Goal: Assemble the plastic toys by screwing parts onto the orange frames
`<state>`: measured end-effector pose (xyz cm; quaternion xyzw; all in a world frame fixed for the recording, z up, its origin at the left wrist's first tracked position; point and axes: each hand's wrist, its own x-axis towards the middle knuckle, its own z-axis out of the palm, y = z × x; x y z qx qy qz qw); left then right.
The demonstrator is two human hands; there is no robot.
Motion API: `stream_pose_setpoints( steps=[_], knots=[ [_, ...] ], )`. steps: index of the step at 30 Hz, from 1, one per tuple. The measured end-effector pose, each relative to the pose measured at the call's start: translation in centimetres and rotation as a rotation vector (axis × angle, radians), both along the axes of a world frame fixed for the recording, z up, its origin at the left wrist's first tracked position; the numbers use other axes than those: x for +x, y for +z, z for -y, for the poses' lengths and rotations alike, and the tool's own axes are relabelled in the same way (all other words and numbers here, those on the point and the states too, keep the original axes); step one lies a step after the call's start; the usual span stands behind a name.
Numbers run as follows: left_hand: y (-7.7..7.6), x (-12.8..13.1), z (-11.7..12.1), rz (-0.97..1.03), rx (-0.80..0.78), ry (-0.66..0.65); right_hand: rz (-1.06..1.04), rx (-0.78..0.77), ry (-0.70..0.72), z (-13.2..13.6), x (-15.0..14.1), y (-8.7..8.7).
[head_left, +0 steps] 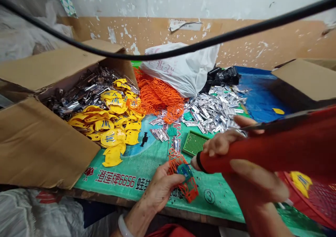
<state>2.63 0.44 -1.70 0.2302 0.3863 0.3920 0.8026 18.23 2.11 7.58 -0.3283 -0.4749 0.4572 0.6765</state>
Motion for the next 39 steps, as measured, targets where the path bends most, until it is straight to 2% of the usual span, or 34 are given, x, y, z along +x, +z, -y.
stream_pose_setpoints(
  steps=[3,5,6,10,14,32,39],
  knots=[
    [0.0,0.0,0.1,0.009,-0.019,-0.001,-0.016,0.016,-0.219,-1.9,0.7,0.5],
    [-0.2,-0.1,0.0,0.02,-0.041,0.0,-0.002,-0.001,-0.354,-3.5,0.9,-0.1],
    [-0.3,-0.1,0.0,0.025,-0.049,0.007,0.016,-0.02,-0.378,-4.2,0.9,-0.6],
    [-0.5,-0.2,-0.1,0.048,-0.063,0.02,0.055,-0.053,-0.331,-5.8,0.5,-2.9],
    [-0.3,-0.2,-0.1,0.069,-0.066,0.022,0.023,-0.034,-0.289,-6.2,-0.2,-3.9],
    [-0.5,-0.1,-0.4,0.074,-0.093,0.111,0.088,-0.07,-0.305,-6.7,-0.6,-4.5],
    [-0.5,0.0,-0.4,0.069,-0.127,0.189,0.229,-0.035,-0.368,-6.5,-0.9,-4.3]
  ],
)
